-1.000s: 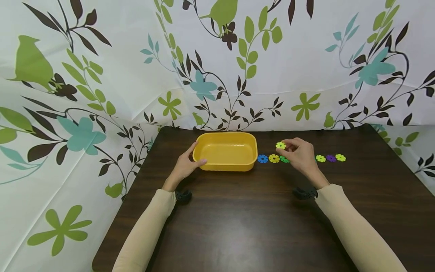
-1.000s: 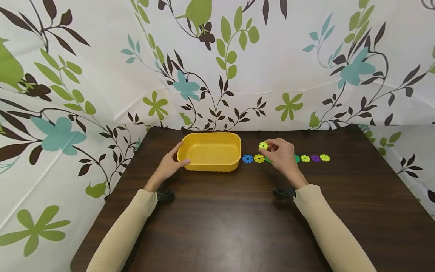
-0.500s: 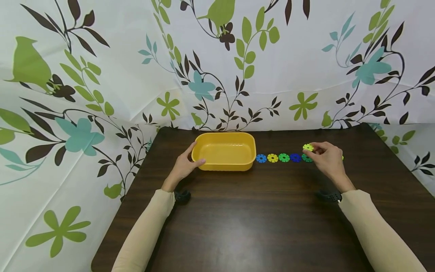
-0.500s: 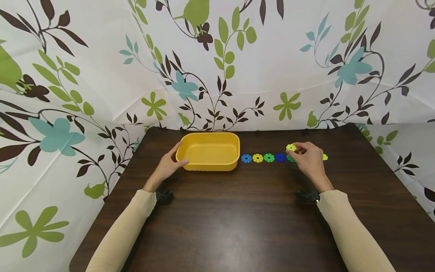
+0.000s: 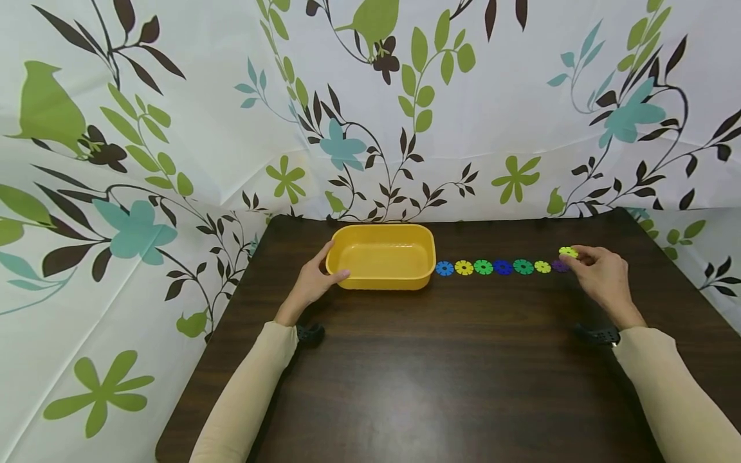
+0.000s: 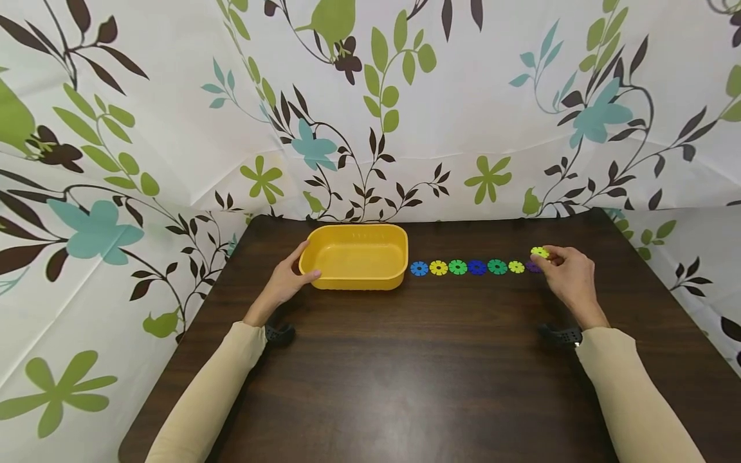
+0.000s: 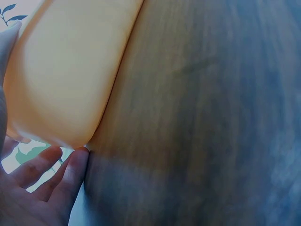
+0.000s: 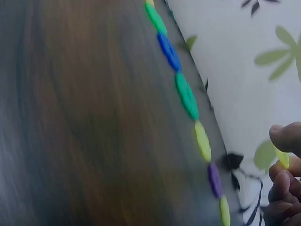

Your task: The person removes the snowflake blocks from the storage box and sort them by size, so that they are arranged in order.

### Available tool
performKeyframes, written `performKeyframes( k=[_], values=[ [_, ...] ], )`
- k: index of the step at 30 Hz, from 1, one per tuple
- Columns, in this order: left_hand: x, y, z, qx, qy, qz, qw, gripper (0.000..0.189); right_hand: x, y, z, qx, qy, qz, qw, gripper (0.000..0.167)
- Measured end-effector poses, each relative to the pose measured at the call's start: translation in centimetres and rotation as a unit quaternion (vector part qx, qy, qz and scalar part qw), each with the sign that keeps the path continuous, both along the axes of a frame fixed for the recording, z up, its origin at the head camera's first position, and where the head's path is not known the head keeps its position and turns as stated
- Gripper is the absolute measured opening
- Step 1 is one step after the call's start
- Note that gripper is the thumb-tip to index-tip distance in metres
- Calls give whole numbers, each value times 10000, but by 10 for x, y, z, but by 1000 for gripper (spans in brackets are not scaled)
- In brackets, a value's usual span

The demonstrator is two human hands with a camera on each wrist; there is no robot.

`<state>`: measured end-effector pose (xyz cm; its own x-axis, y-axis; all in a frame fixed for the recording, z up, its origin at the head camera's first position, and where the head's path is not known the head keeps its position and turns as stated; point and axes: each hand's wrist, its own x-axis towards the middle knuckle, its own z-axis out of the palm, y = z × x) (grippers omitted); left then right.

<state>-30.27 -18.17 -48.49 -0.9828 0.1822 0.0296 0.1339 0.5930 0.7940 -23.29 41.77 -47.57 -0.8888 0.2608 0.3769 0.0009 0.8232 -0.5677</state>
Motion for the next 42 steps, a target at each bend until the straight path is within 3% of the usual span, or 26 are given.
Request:
performKeyframes(
  k=[9, 18, 27, 35, 42],
  values=[
    [-1, -1, -1, 12, -25, -56, 10000, 99, 0, 46, -3, 218, -901, -19, 9957, 56],
    [-1, -2, -1, 28, -3, -58, 10000, 99, -2, 69, -13, 441, -1352, 149, 9897, 59],
    [-1, -1, -1, 25, -3, -49, 10000, 98, -7, 72, -21, 319, -1294, 185, 9909, 57],
    [-2, -1, -1, 60, -32, -29, 10000, 98, -8, 72, -19, 54, -1608, 35, 9870, 61],
    [-2, -1, -1, 30, -52, -20, 10000, 98, -8, 71, -20, 80, -1564, 6, 9877, 59]
  ],
)
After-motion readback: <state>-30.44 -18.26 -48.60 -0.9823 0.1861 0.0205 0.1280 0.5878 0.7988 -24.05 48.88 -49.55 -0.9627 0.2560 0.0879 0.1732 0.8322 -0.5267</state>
